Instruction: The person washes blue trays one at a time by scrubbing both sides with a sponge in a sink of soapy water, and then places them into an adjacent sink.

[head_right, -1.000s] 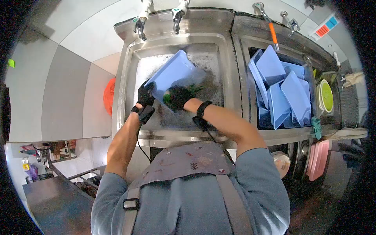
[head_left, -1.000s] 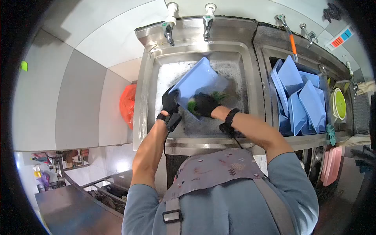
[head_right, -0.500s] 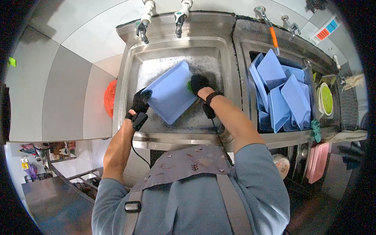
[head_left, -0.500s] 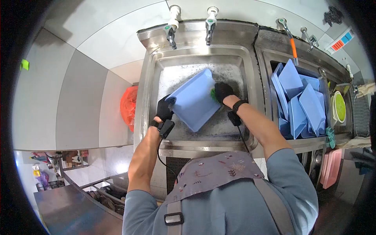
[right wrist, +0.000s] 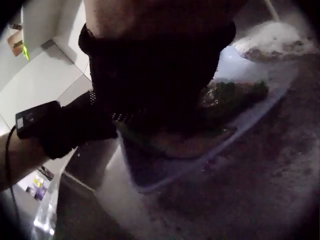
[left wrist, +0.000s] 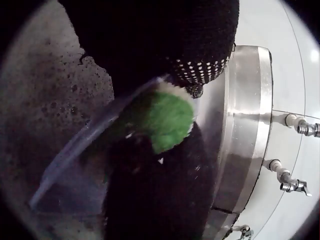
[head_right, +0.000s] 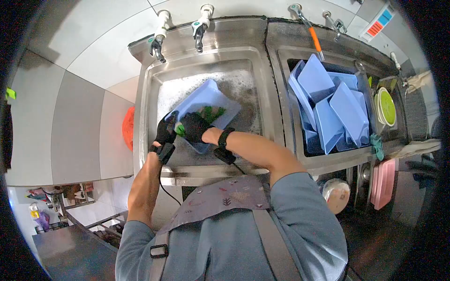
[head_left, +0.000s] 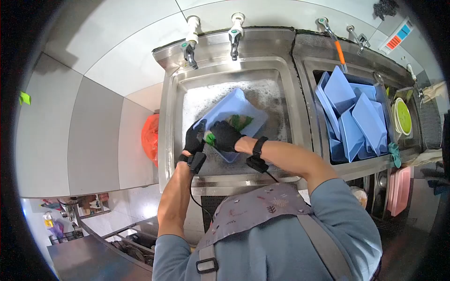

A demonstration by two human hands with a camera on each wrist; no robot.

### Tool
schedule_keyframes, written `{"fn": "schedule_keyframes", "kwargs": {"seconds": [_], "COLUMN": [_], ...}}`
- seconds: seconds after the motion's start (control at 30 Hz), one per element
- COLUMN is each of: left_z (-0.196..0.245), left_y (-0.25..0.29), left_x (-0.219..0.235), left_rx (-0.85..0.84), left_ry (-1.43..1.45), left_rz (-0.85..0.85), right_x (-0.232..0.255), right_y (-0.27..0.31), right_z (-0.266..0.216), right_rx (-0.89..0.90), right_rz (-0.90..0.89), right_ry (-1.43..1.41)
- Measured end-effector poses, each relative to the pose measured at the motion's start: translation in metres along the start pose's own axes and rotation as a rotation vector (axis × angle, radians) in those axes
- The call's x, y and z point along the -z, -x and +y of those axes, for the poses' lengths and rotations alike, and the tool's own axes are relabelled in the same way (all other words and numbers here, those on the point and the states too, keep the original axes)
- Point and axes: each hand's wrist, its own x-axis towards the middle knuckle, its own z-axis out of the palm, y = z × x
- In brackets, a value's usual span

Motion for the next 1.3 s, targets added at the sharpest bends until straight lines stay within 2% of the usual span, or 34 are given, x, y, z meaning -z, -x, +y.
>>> {"fn": "schedule_keyframes", "kwargs": {"seconds": [0.03, 0.07, 0.1, 0.13, 0.17, 0.23, 0.27, 0.3, 0.37, 0.43, 0.47, 0.5, 0.53, 0.57, 0.6, 0.63, 0.67, 0.7, 0.77, 0.8, 0.9, 0.97, 1.0, 1.03, 1.07, 1.13, 1.17, 1.23, 1.27, 1.3], "left_z": [-0.007, -0.015, -0.021, -0.004, -0.015, -0.059, -0.053, -0.056, -0.074, -0.119, -0.101, -0.085, -0.096, -0.047, -0.050, -0.056, -0.056, -0.056, -0.055, -0.062, -0.077, -0.075, -0.096, -0.097, -0.099, -0.081, -0.081, -0.147, -0.166, -0.171], "left_y": [-0.002, -0.002, -0.001, -0.003, -0.005, -0.008, -0.007, -0.011, -0.022, -0.022, -0.020, -0.017, -0.016, -0.015, -0.016, -0.016, -0.019, -0.015, -0.016, -0.013, -0.016, -0.012, -0.009, -0.008, -0.013, -0.031, -0.035, -0.048, -0.049, -0.047], "left_x": [0.002, 0.009, 0.012, 0.010, 0.013, 0.021, 0.021, 0.023, 0.028, -0.008, -0.022, -0.032, -0.045, -0.044, -0.054, -0.061, -0.061, -0.062, -0.062, -0.062, -0.057, -0.054, -0.055, -0.051, -0.045, -0.024, -0.017, -0.011, -0.007, -0.002], "left_rx": [-0.003, -0.085, -0.166, 0.266, 0.268, -0.358, -0.187, -0.183, -0.375, 0.128, 0.108, 0.086, -0.015, 0.134, 0.163, 0.197, 0.342, 0.347, 0.466, 0.396, 0.463, 0.511, 0.273, 0.036, 0.034, 0.241, 0.187, -0.185, -0.335, -0.397], "left_ry": [0.001, -0.071, -0.142, 0.417, 0.419, -0.240, -0.134, -0.136, -0.602, -0.374, -0.487, -0.599, -0.642, -0.650, -0.661, -0.673, -0.603, -0.604, -0.554, -0.570, -0.479, -0.552, -0.536, -0.514, -0.517, -0.678, -0.728, -0.866, -0.899, -0.887], "left_rz": [-0.001, 0.014, 0.032, 0.099, 0.104, 0.043, 0.020, 0.021, -0.391, -0.361, -0.337, -0.312, -0.356, -0.436, -0.473, -0.512, -0.586, -0.584, -0.548, -0.526, -0.552, -0.498, -0.354, -0.209, -0.205, -0.500, -0.539, -0.601, -0.604, -0.589], "right_x": [0.009, 0.018, 0.021, 0.022, 0.024, -0.001, -0.019, -0.037, 0.032, 0.061, 0.050, 0.034, 0.018, 0.011, 0.027, 0.055, 0.072, 0.062, 0.042, 0.047, 0.043, 0.043, 0.042, 0.044, 0.045, 0.055, 0.061, 0.078, 0.090, 0.101], "right_y": [0.005, 0.011, 0.018, 0.024, 0.031, 0.040, 0.054, 0.068, 0.048, 0.040, 0.046, 0.047, 0.046, 0.044, 0.037, 0.028, 0.021, 0.026, 0.036, 0.032, 0.039, 0.045, 0.046, 0.048, 0.047, 0.043, 0.039, 0.026, 0.019, 0.010], "right_z": [0.002, 0.004, 0.011, 0.025, 0.039, 0.102, 0.144, 0.186, 0.152, 0.131, 0.142, 0.161, 0.183, 0.195, 0.186, 0.165, 0.151, 0.153, 0.175, 0.180, 0.182, 0.183, 0.182, 0.180, 0.179, 0.175, 0.173, 0.163, 0.155, 0.145], "right_rx": [0.002, 0.004, 0.006, 0.015, 0.023, -0.186, -0.125, -0.078, -0.262, -0.357, -0.437, -0.439, -0.441, -0.441, -0.439, -0.542, -0.641, -0.636, -0.792, -0.684, -0.610, -0.577, -0.562, -0.546, -0.530, -0.504, -0.494, -0.486, -0.493, -0.497], "right_rz": [-0.228, -0.458, -0.461, -0.576, -0.692, -0.646, -0.458, -0.267, -0.438, -0.359, -0.154, -0.154, -0.048, 0.059, 0.062, -0.085, -0.233, -0.235, -0.089, -0.359, -0.436, -0.474, -0.491, -0.506, -0.523, -0.546, -0.558, -0.576, -0.598, -0.632], "right_ry": [-0.006, -0.014, -0.011, 0.047, 0.104, 0.108, 0.187, 0.269, 0.322, 0.420, 0.519, 0.521, 0.529, 0.537, 0.538, 0.499, 0.458, 0.455, 0.321, 0.530, 0.454, 0.400, 0.383, 0.368, 0.356, 0.328, 0.315, 0.290, 0.298, 0.305]}}
